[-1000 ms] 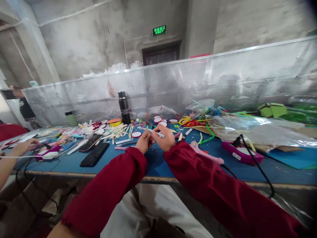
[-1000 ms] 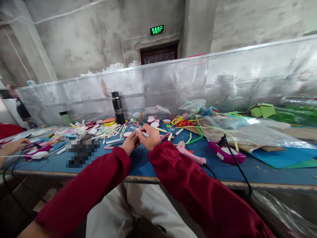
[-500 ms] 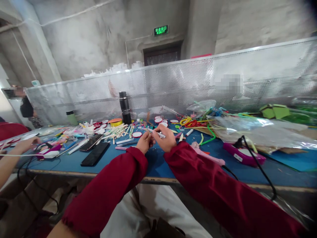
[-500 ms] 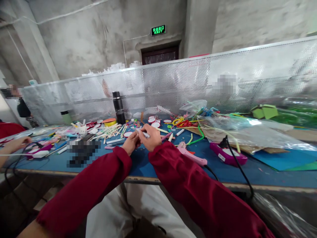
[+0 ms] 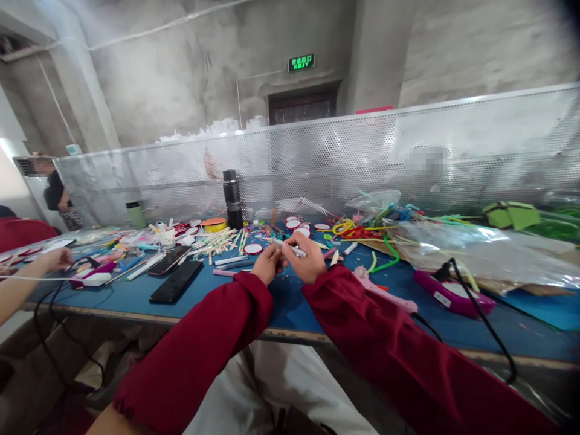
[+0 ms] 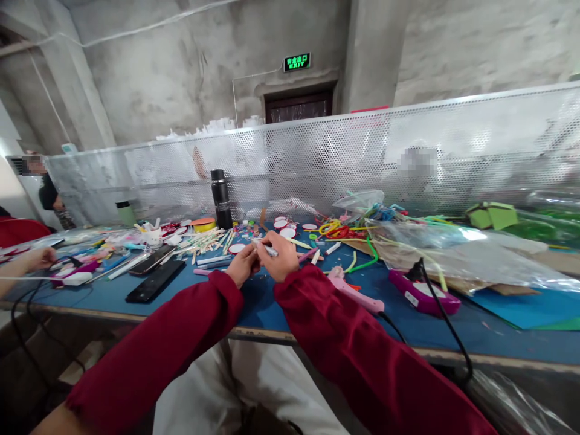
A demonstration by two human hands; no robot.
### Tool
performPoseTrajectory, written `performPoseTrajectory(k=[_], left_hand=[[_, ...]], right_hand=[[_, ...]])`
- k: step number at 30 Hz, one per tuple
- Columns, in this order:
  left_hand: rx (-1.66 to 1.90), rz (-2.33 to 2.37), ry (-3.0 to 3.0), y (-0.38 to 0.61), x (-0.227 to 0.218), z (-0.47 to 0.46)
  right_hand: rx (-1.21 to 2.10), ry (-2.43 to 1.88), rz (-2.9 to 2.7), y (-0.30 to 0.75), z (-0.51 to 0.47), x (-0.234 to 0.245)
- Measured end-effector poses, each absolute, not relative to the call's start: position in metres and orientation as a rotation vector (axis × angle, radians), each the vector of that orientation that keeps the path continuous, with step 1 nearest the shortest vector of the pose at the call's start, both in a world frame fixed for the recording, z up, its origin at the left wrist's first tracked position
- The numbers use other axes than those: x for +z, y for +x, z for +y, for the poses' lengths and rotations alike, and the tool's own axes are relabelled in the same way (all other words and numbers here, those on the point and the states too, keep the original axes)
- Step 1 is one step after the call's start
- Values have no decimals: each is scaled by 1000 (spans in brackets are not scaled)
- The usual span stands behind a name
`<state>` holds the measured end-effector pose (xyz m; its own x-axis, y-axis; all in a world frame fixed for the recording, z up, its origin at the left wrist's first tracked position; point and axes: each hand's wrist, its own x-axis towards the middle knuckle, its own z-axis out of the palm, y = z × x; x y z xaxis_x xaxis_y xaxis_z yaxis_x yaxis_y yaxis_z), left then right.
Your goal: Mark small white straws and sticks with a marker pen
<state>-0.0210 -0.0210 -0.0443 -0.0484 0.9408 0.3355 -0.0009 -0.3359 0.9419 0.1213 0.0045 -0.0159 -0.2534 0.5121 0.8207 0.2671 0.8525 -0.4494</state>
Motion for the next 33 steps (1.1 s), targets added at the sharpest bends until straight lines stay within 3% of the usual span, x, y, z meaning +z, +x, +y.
performPoseTrajectory(k=[33], left_hand=[[1497, 1082, 1379, -20, -41, -25]], right_hand=[[241, -589, -1787, 122, 1, -10]])
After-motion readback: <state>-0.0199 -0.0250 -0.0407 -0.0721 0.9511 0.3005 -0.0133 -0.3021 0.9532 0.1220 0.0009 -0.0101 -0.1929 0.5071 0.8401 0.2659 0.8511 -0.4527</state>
